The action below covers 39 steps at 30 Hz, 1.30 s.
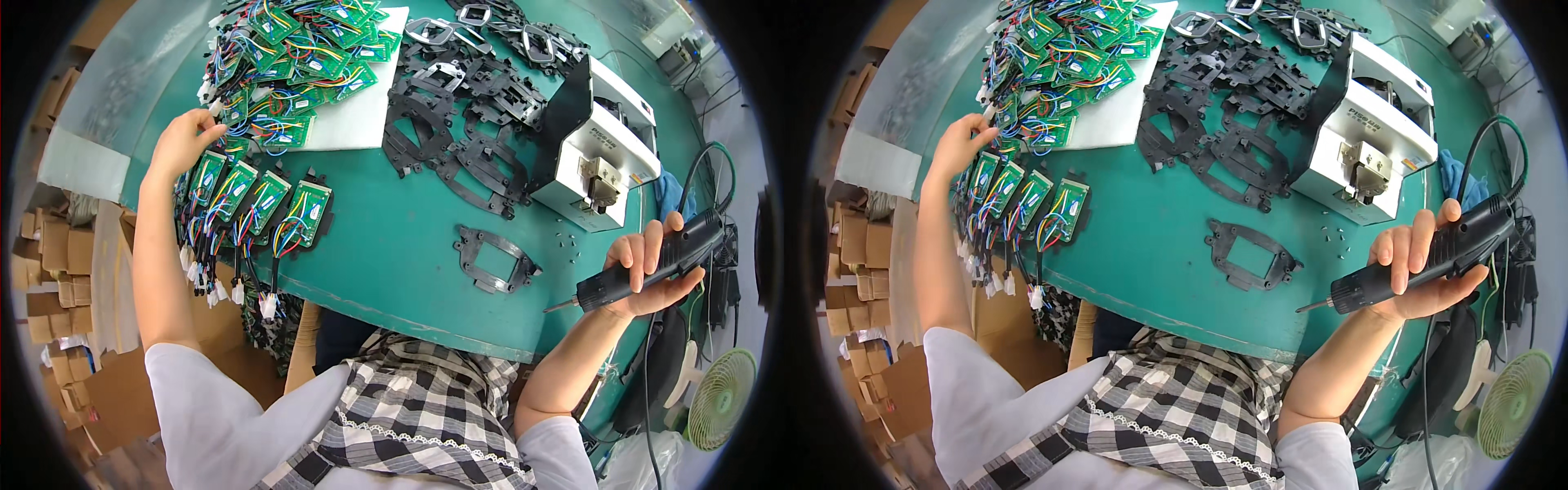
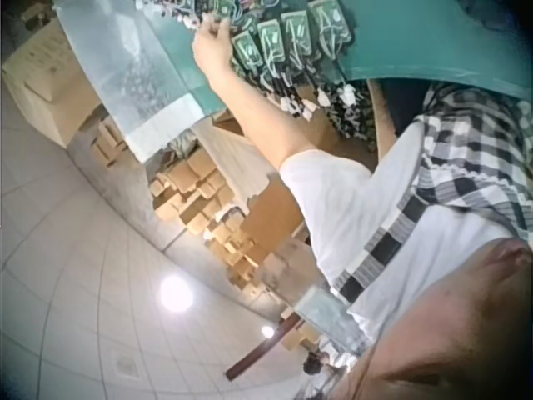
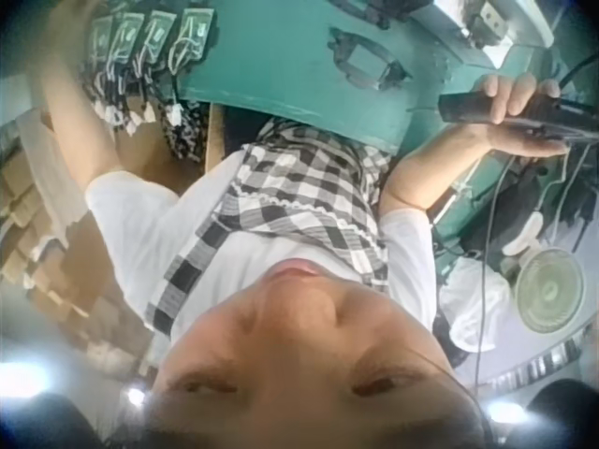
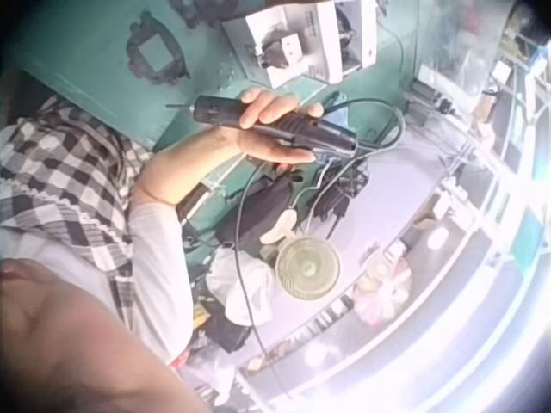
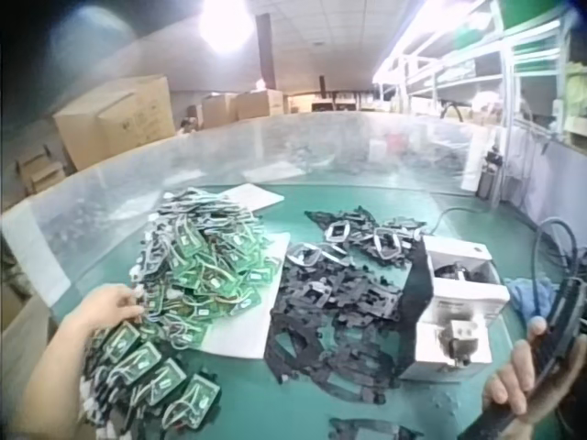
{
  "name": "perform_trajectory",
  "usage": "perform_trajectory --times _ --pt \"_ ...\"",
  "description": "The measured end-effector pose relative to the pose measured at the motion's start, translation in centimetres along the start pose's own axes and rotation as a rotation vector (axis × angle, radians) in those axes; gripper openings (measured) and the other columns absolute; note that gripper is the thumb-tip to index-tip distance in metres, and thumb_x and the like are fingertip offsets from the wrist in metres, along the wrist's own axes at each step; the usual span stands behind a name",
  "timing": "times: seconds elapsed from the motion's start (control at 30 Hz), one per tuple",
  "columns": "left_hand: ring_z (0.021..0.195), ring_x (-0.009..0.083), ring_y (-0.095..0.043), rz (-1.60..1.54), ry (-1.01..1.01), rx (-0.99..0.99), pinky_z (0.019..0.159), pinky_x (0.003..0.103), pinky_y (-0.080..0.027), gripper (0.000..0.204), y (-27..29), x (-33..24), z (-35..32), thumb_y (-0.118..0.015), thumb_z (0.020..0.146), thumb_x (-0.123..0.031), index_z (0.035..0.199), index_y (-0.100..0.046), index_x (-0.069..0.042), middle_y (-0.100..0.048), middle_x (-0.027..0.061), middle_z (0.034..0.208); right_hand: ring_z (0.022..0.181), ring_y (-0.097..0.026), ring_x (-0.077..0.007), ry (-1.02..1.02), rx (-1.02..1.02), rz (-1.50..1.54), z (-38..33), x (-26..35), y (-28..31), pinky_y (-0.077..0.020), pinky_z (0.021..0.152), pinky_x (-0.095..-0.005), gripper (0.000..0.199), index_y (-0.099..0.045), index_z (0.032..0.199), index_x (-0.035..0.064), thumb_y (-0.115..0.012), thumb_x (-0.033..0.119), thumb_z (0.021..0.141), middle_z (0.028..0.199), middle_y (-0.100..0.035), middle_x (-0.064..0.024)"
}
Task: The person uses a handheld electric screwdriver to fasten screws into a green circuit board placed inside a black plastic frame. They repeatedly pick up a circuit board, align it with a frame, and secure it with screws before moving the finished unit aside and picking up a new one.
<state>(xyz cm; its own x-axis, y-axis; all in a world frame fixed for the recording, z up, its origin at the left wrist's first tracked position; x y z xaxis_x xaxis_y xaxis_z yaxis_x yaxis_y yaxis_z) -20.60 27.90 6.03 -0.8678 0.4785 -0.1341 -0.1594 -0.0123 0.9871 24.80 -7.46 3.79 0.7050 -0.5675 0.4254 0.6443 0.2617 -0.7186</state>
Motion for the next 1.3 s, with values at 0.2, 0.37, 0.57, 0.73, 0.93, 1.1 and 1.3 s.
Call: perform_trajectory --times 0.2,0.37,0.57,0.73,0.93,1.1,1.3 --pt "0.062 0.0111 -0.048 -0.112 0.148 0.147 0.059 0.029 -0.041 0.023 -2.1 2.9 -1.9 -0.069 0.082 -0.015 0.072 -0.053 -0.001 -0.052 0.0011 0.064 0.053 -0.053 -0.0192 -0.018 -0.005 0.019 0.1 -0.3 0.0 -0.0482 0.077 -0.0423 0.061 -0.037 0.128 -0.0001 -0.057 0.043 0.09 0.074 -0.048 -0.0108" --pt "0.061 0.0172 -0.052 -0.104 0.112 0.058 0.059 0.032 -0.042 0.026 -1.4 2.6 -2.2 -0.069 0.082 -0.024 0.075 -0.059 -0.001 -0.057 0.0051 0.064 0.053 -0.052 -0.019 -0.023 -0.001 0.001 0.1 -0.3 0.1 -0.0483 0.078 -0.0426 0.059 -0.036 0.128 -0.0006 -0.056 0.042 0.091 0.073 -0.047 -0.0106" --pt "0.092 0.0255 -0.065 0.178 0.366 0.129 0.079 0.034 -0.048 0.045 -2.9 3.3 0.3 -0.071 0.076 -0.043 0.098 -0.064 -0.005 -0.069 0.0104 0.095 0.053 -0.051 -0.0184 -0.05 -0.023 -0.001 0.1 -0.9 0.1 -0.0481 0.079 -0.0425 0.059 -0.036 0.128 0.0001 -0.056 0.042 0.091 0.075 -0.046 -0.0099" --pt "0.068 0.0118 -0.06 -0.367 0.284 -0.038 0.065 0.028 -0.046 0.022 -3.5 6.2 0.3 -0.073 0.079 -0.021 0.085 -0.065 -0.002 -0.067 0.0042 0.075 0.054 -0.051 -0.0185 -0.063 -0.008 0.022 0.2 -1.0 0.1 -0.0481 0.081 -0.0442 0.058 -0.036 0.128 0.0005 -0.056 0.041 0.092 0.075 -0.046 -0.0103" --pt "0.067 0.011 -0.06 -0.41 0.267 -0.349 0.065 0.027 -0.046 0.02 -1.0 5.3 -0.5 -0.069 0.084 -0.02 0.084 -0.065 0.0 -0.066 0.0042 0.073 0.055 -0.051 -0.0191 -0.065 0.001 0.022 0.2 -1.0 0.3 -0.0477 0.084 -0.0467 0.058 -0.037 0.128 -0.0002 -0.054 0.042 0.093 0.075 -0.046 -0.0104" --pt "0.073 0.0119 -0.061 -0.315 0.243 -0.645 0.064 0.027 -0.047 0.022 0.3 4.2 -1.5 -0.064 0.089 -0.024 0.093 -0.064 -0.003 -0.067 0.0046 0.081 0.057 -0.051 -0.0192 -0.052 -0.018 0.041 0.2 -1.0 0.6 -0.0476 0.084 -0.0466 0.058 -0.037 0.129 -0.0006 -0.053 0.042 0.093 0.076 -0.045 -0.0106" --pt "0.073 0.009 -0.058 -1.615 0.482 -0.395 0.06 0.021 -0.048 0.012 -0.3 4.3 -0.2 -0.061 0.092 -0.016 0.097 -0.062 -0.005 -0.064 0.0022 0.091 0.058 -0.051 -0.0192 -0.042 -0.036 0.042 0.2 -0.7 0.8 -0.0478 0.084 -0.0456 0.058 -0.037 0.129 -0.0008 -0.052 0.043 0.093 0.076 -0.045 -0.01"
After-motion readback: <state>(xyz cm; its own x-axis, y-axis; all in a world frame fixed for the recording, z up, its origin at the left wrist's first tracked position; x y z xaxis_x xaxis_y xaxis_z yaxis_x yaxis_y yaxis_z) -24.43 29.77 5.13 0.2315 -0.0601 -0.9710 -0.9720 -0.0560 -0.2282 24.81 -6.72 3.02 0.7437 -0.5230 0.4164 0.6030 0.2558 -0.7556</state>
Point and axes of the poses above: each hand's wrist, its own z-axis towards the middle knuckle, its own y-axis out of the back of the hand, x = y × z, the point moved 4 cm from there along z, towards the middle knuckle
